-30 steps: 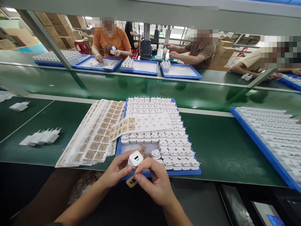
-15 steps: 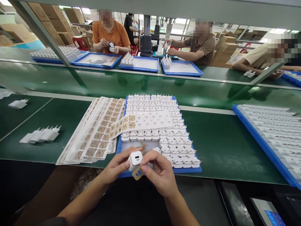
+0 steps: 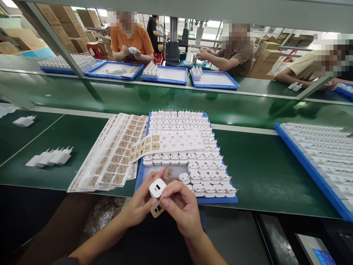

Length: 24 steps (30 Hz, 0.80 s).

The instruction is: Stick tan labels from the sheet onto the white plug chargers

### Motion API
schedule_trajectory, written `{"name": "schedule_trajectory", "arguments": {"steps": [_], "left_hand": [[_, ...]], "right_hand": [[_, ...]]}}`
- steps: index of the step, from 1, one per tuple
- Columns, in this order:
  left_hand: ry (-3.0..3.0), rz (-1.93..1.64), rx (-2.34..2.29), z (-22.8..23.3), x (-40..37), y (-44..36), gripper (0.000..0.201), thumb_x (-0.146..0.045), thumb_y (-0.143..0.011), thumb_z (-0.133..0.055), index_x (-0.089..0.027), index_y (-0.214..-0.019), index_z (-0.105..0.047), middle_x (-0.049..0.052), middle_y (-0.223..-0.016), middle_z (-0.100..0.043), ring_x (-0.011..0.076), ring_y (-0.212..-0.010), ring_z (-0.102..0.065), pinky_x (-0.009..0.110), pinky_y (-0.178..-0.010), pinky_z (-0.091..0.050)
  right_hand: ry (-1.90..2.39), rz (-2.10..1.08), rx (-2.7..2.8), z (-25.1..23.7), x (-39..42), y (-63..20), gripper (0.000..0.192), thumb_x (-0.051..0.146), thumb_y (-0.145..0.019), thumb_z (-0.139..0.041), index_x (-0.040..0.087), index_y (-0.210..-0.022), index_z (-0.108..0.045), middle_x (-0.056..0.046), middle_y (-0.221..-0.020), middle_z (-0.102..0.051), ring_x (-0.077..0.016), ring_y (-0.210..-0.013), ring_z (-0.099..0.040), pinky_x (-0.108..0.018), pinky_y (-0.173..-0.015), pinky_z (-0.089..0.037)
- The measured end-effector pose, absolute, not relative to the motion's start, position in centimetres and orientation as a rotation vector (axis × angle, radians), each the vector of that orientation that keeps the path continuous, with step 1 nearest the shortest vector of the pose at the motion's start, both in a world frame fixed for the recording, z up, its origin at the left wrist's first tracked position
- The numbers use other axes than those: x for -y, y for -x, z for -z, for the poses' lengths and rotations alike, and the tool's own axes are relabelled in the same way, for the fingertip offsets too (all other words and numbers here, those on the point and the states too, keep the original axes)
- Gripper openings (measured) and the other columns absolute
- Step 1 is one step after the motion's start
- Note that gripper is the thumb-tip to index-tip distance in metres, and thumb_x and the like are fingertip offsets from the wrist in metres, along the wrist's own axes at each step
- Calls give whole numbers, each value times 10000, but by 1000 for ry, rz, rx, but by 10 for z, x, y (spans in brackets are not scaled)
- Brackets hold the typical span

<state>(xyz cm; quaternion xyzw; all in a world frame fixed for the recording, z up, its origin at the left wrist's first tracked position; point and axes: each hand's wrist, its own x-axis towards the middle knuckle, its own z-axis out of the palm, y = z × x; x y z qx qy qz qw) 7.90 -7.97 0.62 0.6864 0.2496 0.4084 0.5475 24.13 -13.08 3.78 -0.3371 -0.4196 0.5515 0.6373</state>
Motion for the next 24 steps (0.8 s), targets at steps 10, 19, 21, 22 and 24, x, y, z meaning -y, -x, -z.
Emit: {"name": "schedule_trajectory", "arguments": {"steps": [10,19,21,22,24], "left_hand": [[-1828,-1183,-657,-11,76,-72,544,-263,-877,-757,-278,-1367,-521,102,-1299,-695,241,-1179,-680,370,-1016,-533],[-1925,-1192,-595,-19,76,-74,476,-229,-888,-737,-222,-1324,-546,151,-1320,-684,261,-1220,-667,415,-1030,-544],[-1918,-1189,-592,-19,76,-74,477,-223,-886,-739,-223,-1322,-547,148,-1320,-684,259,-1220,-667,413,-1033,-541],[-1914,-1187,-591,-19,76,-74,478,-218,-884,-740,-223,-1322,-547,147,-1320,-684,257,-1220,-666,411,-1034,-540],[-1903,-1184,-587,-19,75,-74,481,-209,-880,-743,-225,-1319,-548,143,-1319,-685,254,-1219,-667,404,-1033,-540]], "right_hand": [[1021,-1012,1102,-54,127,-251,45,226,-921,-700,260,-909,-727,-19,-842,-661,-155,-813,-617,-244,-711,-515],[1149,-929,1117,-59,118,-246,29,252,-916,-698,262,-899,-718,-16,-838,-675,-162,-779,-634,-260,-701,-529],[1152,-935,1116,-59,119,-245,28,253,-916,-697,266,-900,-717,-14,-846,-674,-159,-782,-633,-256,-700,-529],[1151,-937,1115,-59,119,-244,30,252,-917,-695,267,-901,-716,-13,-848,-674,-158,-782,-632,-254,-698,-528],[1147,-942,1112,-59,119,-244,34,250,-921,-690,265,-901,-713,-14,-848,-671,-157,-780,-631,-252,-698,-528]]}}
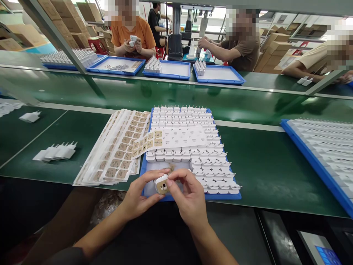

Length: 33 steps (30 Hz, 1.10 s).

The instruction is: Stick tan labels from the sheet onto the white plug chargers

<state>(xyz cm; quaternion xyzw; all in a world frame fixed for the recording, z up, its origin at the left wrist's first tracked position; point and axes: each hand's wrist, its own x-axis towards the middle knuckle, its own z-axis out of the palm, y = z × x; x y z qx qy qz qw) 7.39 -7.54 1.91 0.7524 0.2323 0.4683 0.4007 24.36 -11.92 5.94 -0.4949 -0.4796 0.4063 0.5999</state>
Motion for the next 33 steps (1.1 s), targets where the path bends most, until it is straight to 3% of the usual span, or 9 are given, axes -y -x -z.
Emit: {"name": "schedule_trajectory", "arguments": {"steps": [26,33], "left_hand": [[-1921,-1203,-582,-20,76,-75,481,-217,-874,-755,-229,-1308,-549,137,-1301,-698,258,-1219,-670,415,-1032,-548],[-1924,-1168,-626,-20,77,-76,446,-241,-889,-736,-217,-1293,-548,153,-1296,-697,270,-1207,-678,432,-1009,-564]], "right_hand": [[1154,-811,1032,-57,120,-246,58,219,-926,-689,275,-921,-703,-7,-864,-654,-157,-832,-628,-258,-760,-534],[1126,-984,1081,-59,120,-247,33,232,-910,-706,258,-891,-703,-19,-862,-667,-179,-868,-642,-296,-803,-541]]}}
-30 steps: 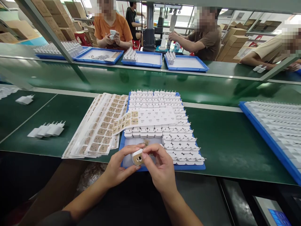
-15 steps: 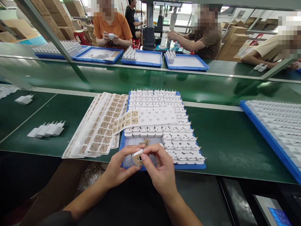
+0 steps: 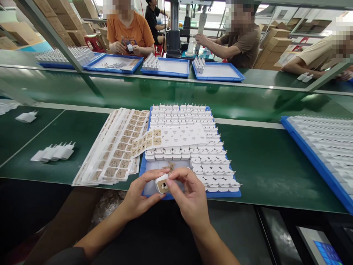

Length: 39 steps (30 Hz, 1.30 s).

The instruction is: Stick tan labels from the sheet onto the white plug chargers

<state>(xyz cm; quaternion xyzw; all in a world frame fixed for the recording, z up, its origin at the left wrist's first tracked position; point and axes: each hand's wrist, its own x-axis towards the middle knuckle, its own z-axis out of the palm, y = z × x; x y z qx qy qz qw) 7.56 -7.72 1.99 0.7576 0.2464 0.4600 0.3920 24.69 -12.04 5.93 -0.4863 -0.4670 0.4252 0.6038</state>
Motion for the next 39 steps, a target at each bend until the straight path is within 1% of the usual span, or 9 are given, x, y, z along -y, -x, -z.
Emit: {"name": "schedule_trajectory", "arguments": {"steps": [4,10,17,24,29,39], "left_hand": [[-1936,-1159,-622,-20,77,-76,439,-244,-893,-729,-221,-1291,-544,153,-1290,-699,271,-1205,-681,432,-1007,-566],[-1929,-1172,-615,-21,77,-76,451,-239,-890,-733,-233,-1300,-546,135,-1294,-701,253,-1207,-680,401,-1017,-558],[-1922,-1166,-611,-21,78,-76,462,-219,-881,-741,-232,-1301,-549,129,-1300,-701,246,-1217,-673,388,-1030,-547],[-1919,-1175,-603,-21,77,-76,456,-228,-881,-745,-226,-1296,-556,132,-1297,-702,239,-1211,-676,381,-1035,-546],[-1925,-1179,-600,-21,77,-76,443,-237,-891,-735,-220,-1297,-558,135,-1289,-704,245,-1202,-680,393,-1029,-552],[-1946,-1193,-600,-22,77,-75,443,-223,-894,-724,-235,-1306,-561,113,-1281,-708,229,-1205,-676,361,-1030,-556]], "right_hand": [[1131,-987,1087,-58,122,-246,32,232,-905,-708,253,-882,-700,-20,-852,-661,-179,-859,-638,-297,-801,-534],[1116,-999,1096,-59,122,-246,52,217,-911,-700,264,-888,-699,-12,-857,-659,-166,-861,-633,-272,-789,-533],[1127,-995,1104,-58,122,-246,34,232,-914,-698,255,-888,-698,-20,-849,-657,-178,-849,-636,-286,-776,-540],[1123,-985,1120,-58,123,-244,58,209,-928,-676,262,-905,-687,-8,-856,-647,-162,-852,-625,-265,-776,-530],[1144,-913,1183,-58,123,-244,73,190,-930,-666,258,-906,-680,-2,-839,-631,-159,-838,-619,-269,-762,-526],[1244,-739,1294,-56,121,-239,94,165,-927,-659,255,-909,-647,2,-842,-637,-165,-810,-628,-306,-727,-526]]}}
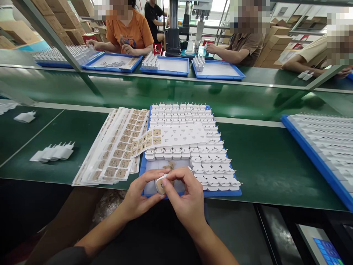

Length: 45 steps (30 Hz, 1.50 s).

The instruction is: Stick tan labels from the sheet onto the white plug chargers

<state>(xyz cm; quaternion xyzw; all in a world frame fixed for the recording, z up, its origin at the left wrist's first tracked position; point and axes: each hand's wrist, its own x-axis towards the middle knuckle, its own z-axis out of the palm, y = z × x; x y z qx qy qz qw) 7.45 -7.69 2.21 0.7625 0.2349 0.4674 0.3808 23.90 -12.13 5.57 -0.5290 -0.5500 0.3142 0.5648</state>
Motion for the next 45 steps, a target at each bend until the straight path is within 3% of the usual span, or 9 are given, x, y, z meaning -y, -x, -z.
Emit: {"name": "schedule_trajectory", "arguments": {"steps": [6,9,12,14,19,23,29,33,45], "left_hand": [[-1993,-1232,-600,-20,76,-75,422,-234,-900,-723,-214,-1294,-572,128,-1271,-709,228,-1211,-672,357,-1041,-550],[-1991,-1269,-616,-16,75,-76,418,-185,-894,-719,-214,-1288,-581,126,-1261,-711,226,-1210,-670,361,-1040,-551],[-1929,-1325,-585,-11,75,-76,438,-133,-887,-707,-219,-1297,-575,130,-1287,-695,226,-1224,-660,372,-1033,-556],[-1870,-1361,-541,-8,75,-77,452,-129,-880,-717,-226,-1297,-572,130,-1294,-689,229,-1226,-657,384,-1025,-562],[-1754,-1464,-506,-4,78,-82,489,-145,-845,-777,-241,-1279,-573,109,-1273,-700,226,-1216,-663,399,-1020,-571],[-1845,-1546,-532,-4,77,-85,526,-100,-827,-781,-235,-1288,-568,104,-1238,-716,218,-1194,-677,409,-1016,-580],[-2043,-1623,-517,-7,73,-86,498,-100,-880,-716,-214,-1332,-540,131,-1245,-719,223,-1210,-673,432,-1016,-593],[-2123,-1624,-494,-9,72,-86,494,-138,-904,-703,-206,-1356,-517,135,-1249,-720,212,-1218,-668,432,-1026,-594],[-2237,-1659,-538,-2,73,-83,517,-148,-877,-733,-254,-1341,-530,118,-1258,-735,251,-1191,-694,470,-949,-634]], "right_hand": [[1306,-386,1511,-60,121,-235,132,112,-914,-653,237,-932,-615,4,-821,-643,-150,-747,-604,-301,-698,-514],[1326,-234,1602,-58,120,-233,193,137,-898,-684,237,-1052,-625,-26,-909,-654,-176,-824,-617,-325,-754,-549],[1363,-398,1544,-55,121,-232,422,227,-850,-758,251,-1241,-600,-79,-1108,-616,-199,-905,-632,-308,-702,-598],[1335,-610,1458,-53,121,-233,467,254,-823,-786,280,-1253,-605,-71,-1121,-596,-193,-911,-632,-270,-648,-605],[1107,-964,1233,-44,121,-234,175,240,-926,-682,329,-1073,-717,-23,-1015,-588,-164,-949,-632,-251,-747,-593],[1066,-998,1137,-39,119,-231,187,229,-991,-587,312,-1027,-750,-20,-937,-585,-142,-883,-619,-240,-752,-558],[1014,-1047,1039,-39,117,-222,165,221,-863,-743,290,-1007,-701,-24,-1004,-556,-183,-963,-587,-281,-788,-529],[980,-1040,978,-38,116,-220,42,232,-894,-696,268,-915,-699,-10,-922,-540,-170,-911,-563,-287,-812,-501],[965,-1064,948,-38,117,-217,17,260,-870,-679,258,-865,-663,-19,-905,-565,-196,-914,-574,-327,-819,-501]]}}
